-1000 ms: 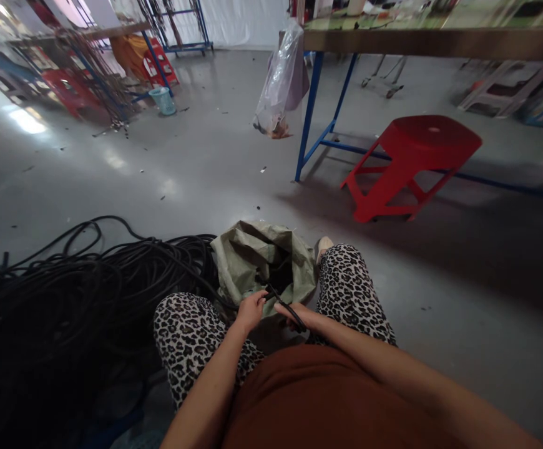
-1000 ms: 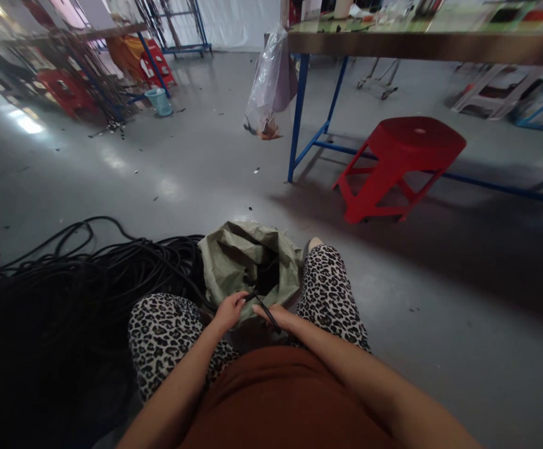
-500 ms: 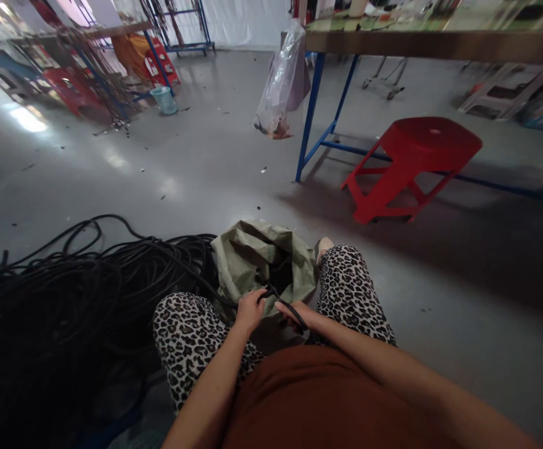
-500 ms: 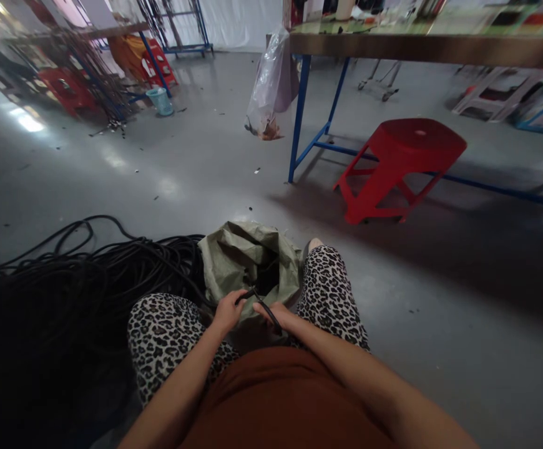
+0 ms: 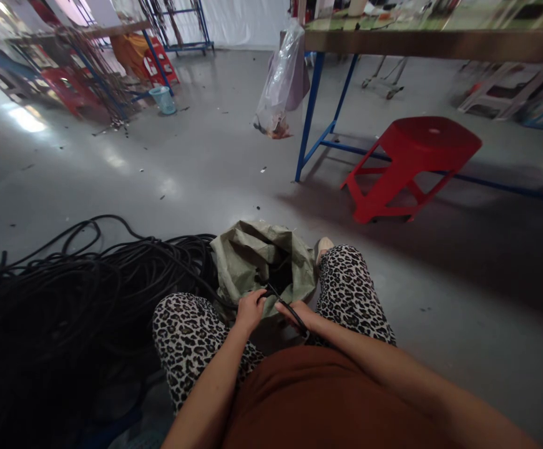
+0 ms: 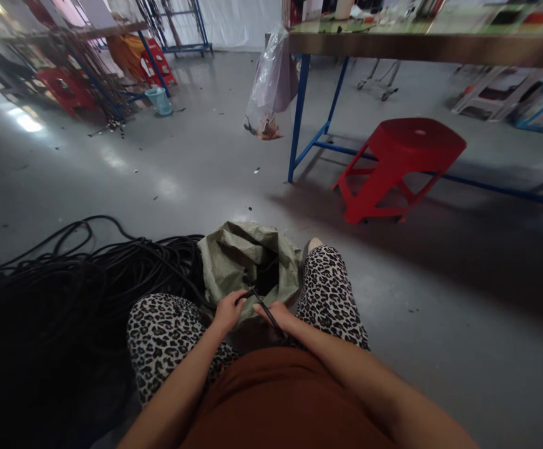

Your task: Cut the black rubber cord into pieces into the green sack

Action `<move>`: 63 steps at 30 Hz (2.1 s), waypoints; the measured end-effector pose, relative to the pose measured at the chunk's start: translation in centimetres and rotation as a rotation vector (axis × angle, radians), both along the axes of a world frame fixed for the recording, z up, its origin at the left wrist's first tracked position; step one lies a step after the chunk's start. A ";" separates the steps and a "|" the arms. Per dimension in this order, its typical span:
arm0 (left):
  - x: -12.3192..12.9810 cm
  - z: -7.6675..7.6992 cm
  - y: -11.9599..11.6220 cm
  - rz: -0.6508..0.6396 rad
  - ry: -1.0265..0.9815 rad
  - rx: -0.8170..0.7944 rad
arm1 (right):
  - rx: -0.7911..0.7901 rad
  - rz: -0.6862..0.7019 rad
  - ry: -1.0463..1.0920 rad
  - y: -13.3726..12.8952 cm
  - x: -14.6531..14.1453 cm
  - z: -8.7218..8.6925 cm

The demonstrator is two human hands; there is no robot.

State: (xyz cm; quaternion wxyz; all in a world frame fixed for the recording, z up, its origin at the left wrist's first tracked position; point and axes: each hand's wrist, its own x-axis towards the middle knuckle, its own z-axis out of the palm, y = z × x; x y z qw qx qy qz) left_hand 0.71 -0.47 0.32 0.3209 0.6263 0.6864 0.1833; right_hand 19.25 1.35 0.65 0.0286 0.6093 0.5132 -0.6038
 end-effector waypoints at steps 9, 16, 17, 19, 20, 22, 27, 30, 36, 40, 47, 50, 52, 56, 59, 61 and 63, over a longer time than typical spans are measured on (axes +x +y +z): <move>0.0 -0.3 0.0 0.027 -0.038 -0.002 | 0.022 -0.007 0.010 -0.2 0.0 0.4; 0.0 -0.3 0.0 0.086 -0.101 -0.013 | 0.113 0.048 -0.051 0.0 0.1 1.3; -0.1 -0.4 0.0 0.088 -0.106 -0.011 | 0.118 0.057 -0.059 0.0 0.1 1.4; -0.1 -0.6 0.0 0.089 -0.107 -0.006 | 0.120 0.077 -0.066 0.1 0.2 1.3; -0.1 -0.6 0.1 0.091 -0.106 -0.007 | 0.120 0.088 -0.065 0.1 0.2 1.3; -0.2 -0.7 0.1 0.096 -0.101 -0.013 | 0.124 0.110 -0.062 0.0 0.3 1.1; -0.3 -0.7 0.1 0.076 -0.057 -0.043 | 0.117 0.118 -0.051 -0.2 0.5 0.5; -0.5 -0.9 0.1 0.057 -0.036 -0.056 | 0.086 0.109 -0.038 -0.2 0.6 0.5; -0.6 -1.0 0.0 0.103 -0.104 -0.027 | -0.023 0.002 -0.011 -0.1 0.5 0.4; -0.6 -0.5 0.1 0.161 -0.134 -0.024 | -0.105 -0.043 0.035 -0.1 0.3 -0.3; -0.5 -0.3 0.3 0.195 -0.132 -0.016 | -0.185 -0.055 0.118 -0.3 0.0 -1.1; -0.4 -0.2 0.3 0.190 -0.149 -0.016 | -0.174 -0.035 0.112 -0.3 -0.1 -0.9; -0.3 -0.1 0.3 0.186 -0.157 -0.014 | -0.170 -0.040 0.111 -0.3 -0.1 -0.8; -0.2 0.0 0.3 0.186 -0.164 -0.006 | -0.169 -0.048 0.126 -0.3 -0.3 -0.6; -0.1 0.0 0.2 0.181 -0.163 -0.007 | -0.168 -0.043 0.126 -0.3 -0.3 -0.6; -0.1 0.0 0.2 0.178 -0.163 -0.006 | -0.164 -0.028 0.120 -0.3 -0.3 -0.8; -0.1 0.0 0.2 0.177 -0.167 -0.002 | -0.153 -0.004 0.124 -0.3 -0.2 -0.9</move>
